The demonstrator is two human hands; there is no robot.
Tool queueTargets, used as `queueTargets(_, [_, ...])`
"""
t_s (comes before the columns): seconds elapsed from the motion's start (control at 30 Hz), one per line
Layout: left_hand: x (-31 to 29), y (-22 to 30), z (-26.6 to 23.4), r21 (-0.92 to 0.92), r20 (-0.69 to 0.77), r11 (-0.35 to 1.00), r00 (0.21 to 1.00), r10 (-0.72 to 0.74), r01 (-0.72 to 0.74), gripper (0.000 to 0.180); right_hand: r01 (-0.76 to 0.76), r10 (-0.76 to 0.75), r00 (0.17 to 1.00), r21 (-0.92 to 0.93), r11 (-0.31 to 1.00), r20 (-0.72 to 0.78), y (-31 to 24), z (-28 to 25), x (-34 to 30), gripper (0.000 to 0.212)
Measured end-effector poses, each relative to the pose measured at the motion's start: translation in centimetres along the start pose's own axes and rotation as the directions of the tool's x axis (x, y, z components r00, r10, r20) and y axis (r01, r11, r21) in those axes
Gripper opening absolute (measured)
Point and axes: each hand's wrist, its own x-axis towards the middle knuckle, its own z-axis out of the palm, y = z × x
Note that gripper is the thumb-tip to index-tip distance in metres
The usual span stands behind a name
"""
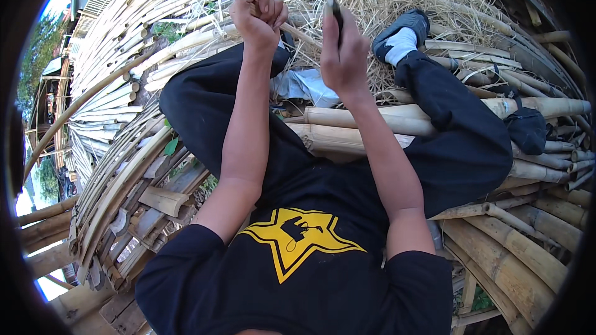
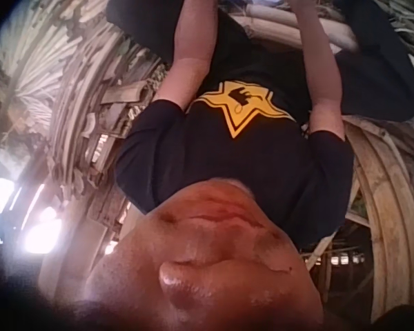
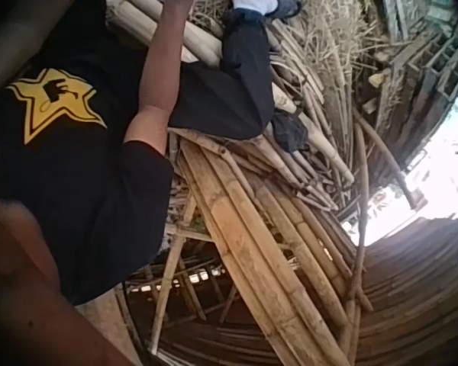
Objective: The person whittles and scrapes bamboo sticks with a knife, peeling off thin strips by hand.
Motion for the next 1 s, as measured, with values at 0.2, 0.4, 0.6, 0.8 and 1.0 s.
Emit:
queueTargets(0.2, [0.3, -0.6, 0.3, -0.015, -0.004, 1.0, 1.0, -0.01, 0.01, 0.036, -0.141, 0.368, 0.908, -0.68, 0.719, 0.202, 8.6, 1.8, -1.0, 0.045])
queueTargets(0.4, [-0.1, 0.0, 0.2, -0.017, -0.014, 1.0, 1.0, 0.023, -0.023, 0.035, -0.02, 0.022, 0.996, -0.026, 0.999, 0.088, 0.2, 0.2, -0.5, 0.044])
queueTargets(0.6, [0.6, -0.5, 0.5, -0.03, 0.012, 1.0, 1.0, 0.004, -0.004, 0.037, -0.108, 0.363, 0.907, -0.715, 0.691, 0.214, 10.0, 1.9, -0.5, 0.035])
queueTargets(0.8, [0.1, 0.0, 0.1, -0.022, -0.008, 1.0, 1.0, 0.006, -0.006, 0.036, 0.024, -0.024, 1.0, 0.018, 1.0, -0.006, 2.0, 0.5, -0.6, 0.041])
queueTargets(1.0, [0.2, 0.3, 0.3, 0.002, 0.012, 1.0, 1.0, -0.018, 0.018, 0.036, -0.14, 0.403, 0.884, -0.688, 0.712, 0.238, 8.8, 1.4, -1.4, 0.046])
